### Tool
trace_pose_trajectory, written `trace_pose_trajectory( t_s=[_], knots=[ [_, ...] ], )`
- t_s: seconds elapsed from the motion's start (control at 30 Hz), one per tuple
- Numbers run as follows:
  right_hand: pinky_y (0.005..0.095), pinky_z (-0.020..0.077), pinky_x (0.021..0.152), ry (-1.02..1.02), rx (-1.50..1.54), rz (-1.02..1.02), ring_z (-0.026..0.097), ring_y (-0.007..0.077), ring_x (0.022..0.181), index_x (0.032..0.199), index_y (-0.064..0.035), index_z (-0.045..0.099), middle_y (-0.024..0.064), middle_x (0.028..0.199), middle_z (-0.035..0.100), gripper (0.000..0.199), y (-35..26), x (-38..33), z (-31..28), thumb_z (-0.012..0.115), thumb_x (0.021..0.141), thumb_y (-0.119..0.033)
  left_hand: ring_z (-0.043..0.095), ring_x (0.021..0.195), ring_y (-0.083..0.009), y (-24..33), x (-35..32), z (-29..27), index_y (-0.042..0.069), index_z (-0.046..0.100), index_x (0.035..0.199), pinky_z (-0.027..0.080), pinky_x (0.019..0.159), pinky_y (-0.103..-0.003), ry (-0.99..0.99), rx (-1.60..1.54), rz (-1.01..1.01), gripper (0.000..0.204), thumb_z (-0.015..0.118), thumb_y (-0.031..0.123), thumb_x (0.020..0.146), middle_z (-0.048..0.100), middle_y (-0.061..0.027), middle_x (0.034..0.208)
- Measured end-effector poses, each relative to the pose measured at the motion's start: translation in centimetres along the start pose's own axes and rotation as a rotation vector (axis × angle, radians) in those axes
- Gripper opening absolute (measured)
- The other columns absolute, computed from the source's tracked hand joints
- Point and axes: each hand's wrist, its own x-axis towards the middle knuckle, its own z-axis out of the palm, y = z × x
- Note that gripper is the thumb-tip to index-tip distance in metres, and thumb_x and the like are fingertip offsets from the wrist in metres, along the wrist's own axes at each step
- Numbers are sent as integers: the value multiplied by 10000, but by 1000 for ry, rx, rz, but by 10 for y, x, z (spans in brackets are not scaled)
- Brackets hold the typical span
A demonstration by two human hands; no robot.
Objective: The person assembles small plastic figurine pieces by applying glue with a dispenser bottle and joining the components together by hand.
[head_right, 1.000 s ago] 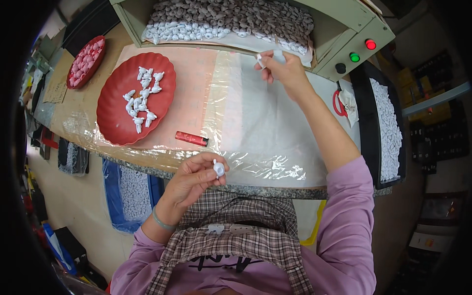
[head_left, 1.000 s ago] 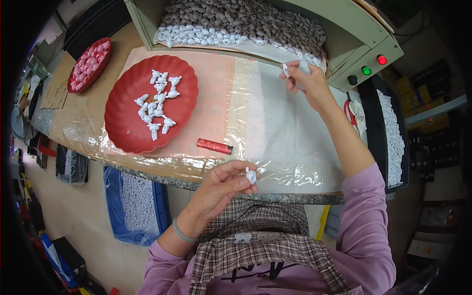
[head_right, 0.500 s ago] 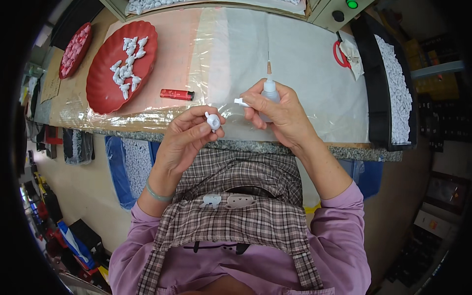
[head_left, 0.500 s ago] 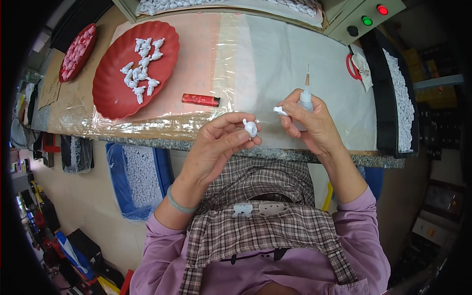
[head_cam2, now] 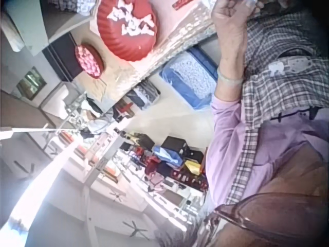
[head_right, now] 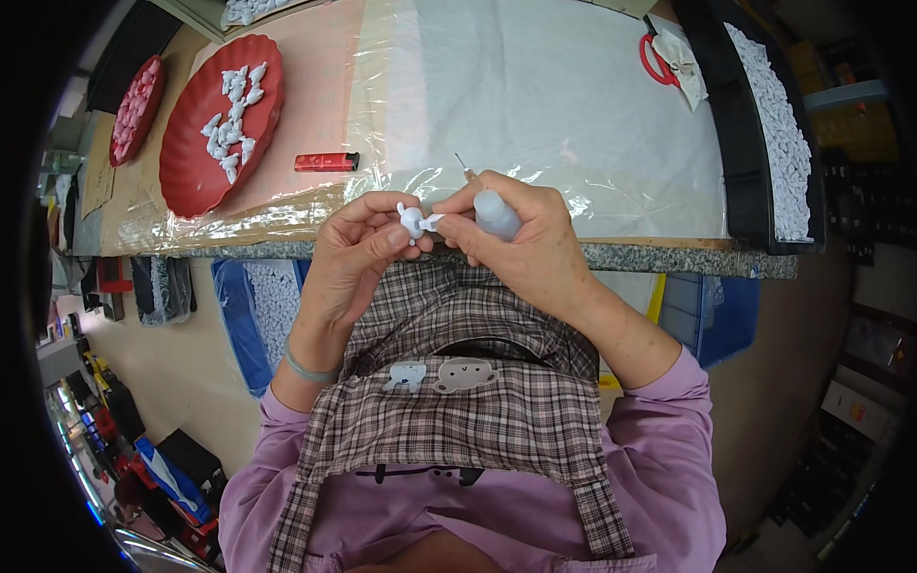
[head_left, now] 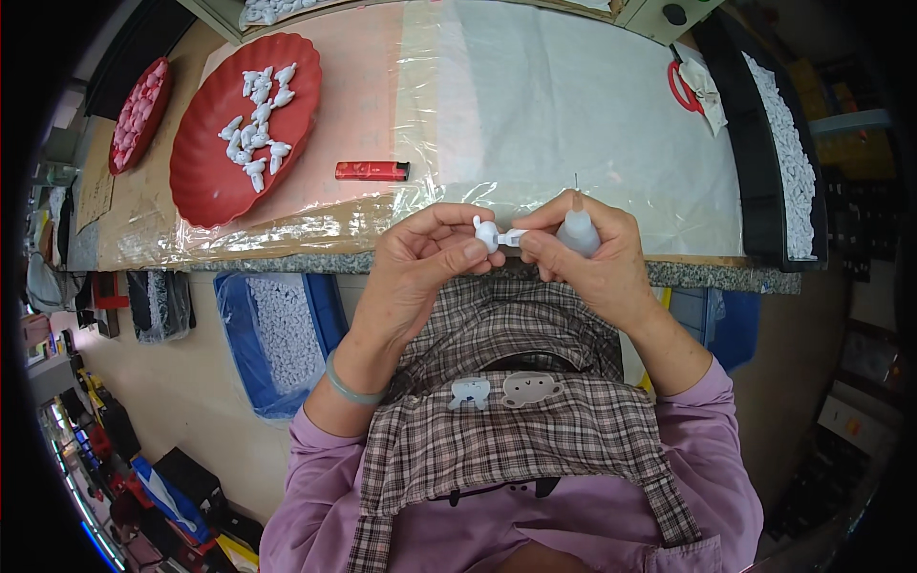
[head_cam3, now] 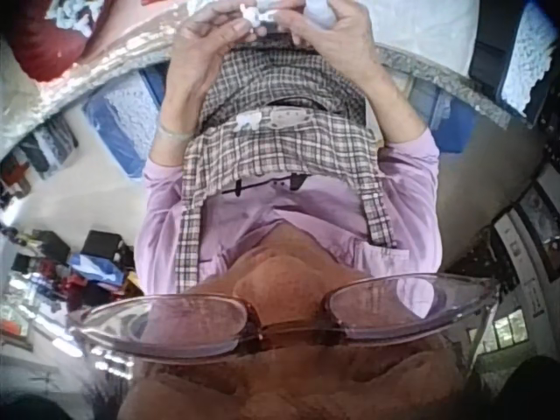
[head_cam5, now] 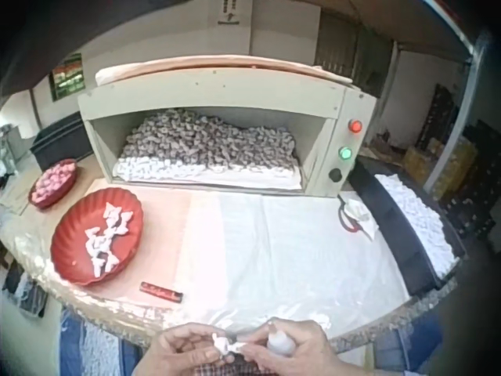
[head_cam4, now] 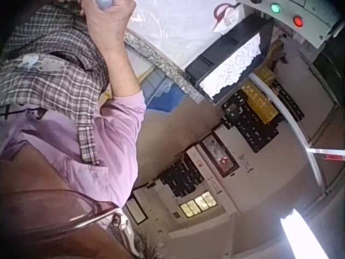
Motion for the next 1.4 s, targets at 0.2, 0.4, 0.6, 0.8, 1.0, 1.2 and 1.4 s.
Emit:
trace_pose_trajectory(
  t_s=[0.2, 0.4, 0.6, 0.8, 1.0, 1.2, 1.4],
  knots=[
    [182, 451, 524, 1, -53, -2, 569, 60, 607, 951, 4, 643, 49, 768, 641, 117, 2, -2, 1, 665, 847, -47, 673, 820, -192, -5, 0, 2, -44, 583, 1095, 561, 730, -265, -1, 49, 44, 283, 658, 5, 827, 665, -143, 947],
    [194, 463, 517, -34, 0, -70, 578, 72, 599, 924, 8, 637, 63, 790, 644, 97, 8, 0, 2, 666, 835, -14, 678, 789, -207, -5, 0, 2, -49, 588, 1021, 565, 688, -263, -15, 106, 95, 221, 658, -28, 812, 667, -153, 909],
    [201, 469, 512, -60, 160, -18, 588, 89, 603, 914, 11, 622, 86, 802, 648, 98, 18, -9, 5, 657, 824, 28, 673, 807, -184, 1, -4, -2, -74, 580, 1037, 562, 705, -251, -156, 79, 70, 229, 653, -39, 823, 662, -147, 912],
    [198, 464, 508, -13, 97, -94, 587, 87, 596, 911, 6, 629, 85, 802, 650, 112, 22, -11, 3, 668, 811, 36, 660, 842, -157, 1, -4, 2, -72, 597, 1060, 551, 732, -238, -99, 142, 18, 253, 660, -42, 817, 660, -136, 945],
    [200, 459, 507, 15, -149, -301, 588, 89, 580, 906, 15, 633, 91, 784, 650, 119, 24, -13, 4, 678, 798, 36, 638, 845, -132, -3, -6, 8, -60, 634, 1031, 539, 732, -219, -44, 223, 133, 223, 664, -44, 811, 621, -92, 942],
    [205, 452, 495, 19, -95, -385, 588, 91, 576, 908, 11, 636, 94, 754, 642, 133, 25, -10, 9, 667, 788, 60, 634, 761, -132, -9, -1, 3, -56, 653, 994, 541, 664, -214, -97, 176, 249, 200, 678, -43, 795, 582, -78, 860],
    [205, 449, 489, 56, -39, -390, 580, 93, 570, 916, 10, 633, 97, 760, 635, 148, 30, -14, 16, 652, 786, 79, 627, 704, -128, -19, -3, 4, -56, 650, 994, 525, 610, -201, -64, 130, 285, 202, 679, -37, 795, 580, -79, 850]
  ],
)
